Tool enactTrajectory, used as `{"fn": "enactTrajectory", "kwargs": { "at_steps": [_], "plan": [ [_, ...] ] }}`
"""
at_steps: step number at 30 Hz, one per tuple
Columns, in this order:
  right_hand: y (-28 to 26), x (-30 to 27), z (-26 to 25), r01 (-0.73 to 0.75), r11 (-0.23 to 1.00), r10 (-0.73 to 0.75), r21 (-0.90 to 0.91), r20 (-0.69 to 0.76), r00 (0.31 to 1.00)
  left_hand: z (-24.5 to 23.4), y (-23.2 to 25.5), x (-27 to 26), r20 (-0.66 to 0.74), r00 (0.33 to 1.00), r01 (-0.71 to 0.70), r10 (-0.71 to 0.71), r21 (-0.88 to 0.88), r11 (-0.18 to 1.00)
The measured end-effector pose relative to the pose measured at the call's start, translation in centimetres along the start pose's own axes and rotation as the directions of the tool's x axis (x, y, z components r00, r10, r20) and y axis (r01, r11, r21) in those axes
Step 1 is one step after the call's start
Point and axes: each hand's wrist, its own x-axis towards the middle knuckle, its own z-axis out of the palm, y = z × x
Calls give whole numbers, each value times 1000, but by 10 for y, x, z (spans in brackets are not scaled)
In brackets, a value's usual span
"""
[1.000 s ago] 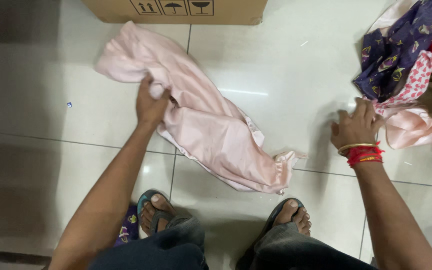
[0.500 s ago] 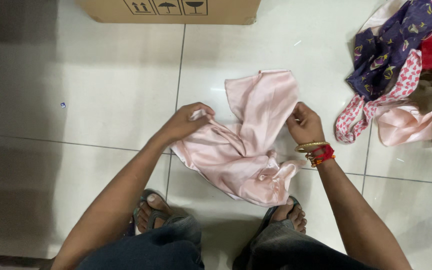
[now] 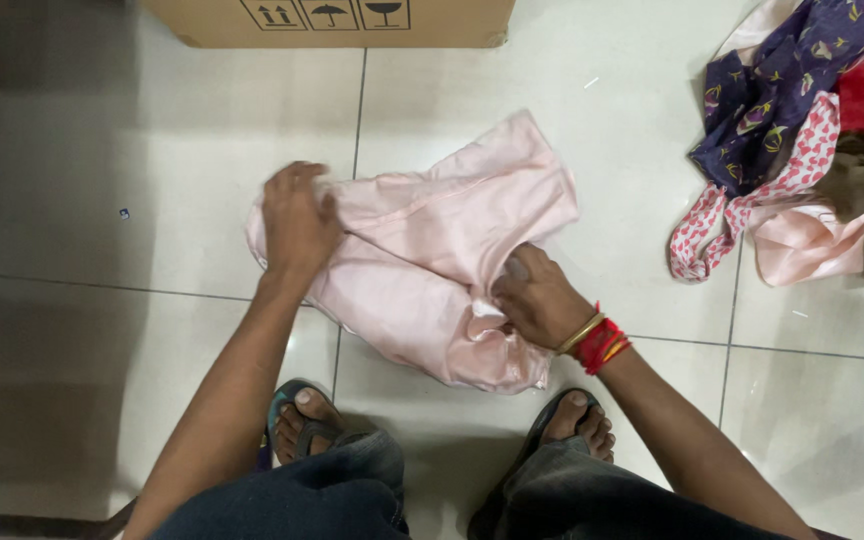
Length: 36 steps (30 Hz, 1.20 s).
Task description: The person folds pieces of pink satin fabric by hand on the floor, smoothing the material and aligning the edges before folding them into smaller rectangular bundles.
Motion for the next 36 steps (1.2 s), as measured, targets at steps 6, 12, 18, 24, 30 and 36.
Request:
{"fn": "enactTrajectory", "kwargs": {
  "at_steps": [6, 12, 18, 24, 30, 36],
  "plan": [
    [-22, 18, 7, 193, 981, -193, 6, 26, 981, 35, 63, 0, 304, 933, -49, 193, -424, 904],
    [10, -7, 15, -313, 945, 318, 93, -472, 822, 23, 75, -7, 579, 815, 92, 33, -185, 978],
    [28, 2, 22, -499, 866, 474, 22, -350, 808, 14, 80, -7, 855, 517, 266, 26, -190, 945],
    [-2, 13, 5, -45, 895, 219, 444, -348, 912, 42, 68, -5, 801, 588, 709, -112, -443, 549],
    [-46, 18, -7, 112, 851, -26, 513, -172, 985, 25, 80, -2, 741, 664, 732, -100, -617, 288],
    [-43, 20, 2, -2, 740, 192, 672, -209, 959, 16, 68, 1, 684, 729, 663, 1, -708, 242]
  ]
}}
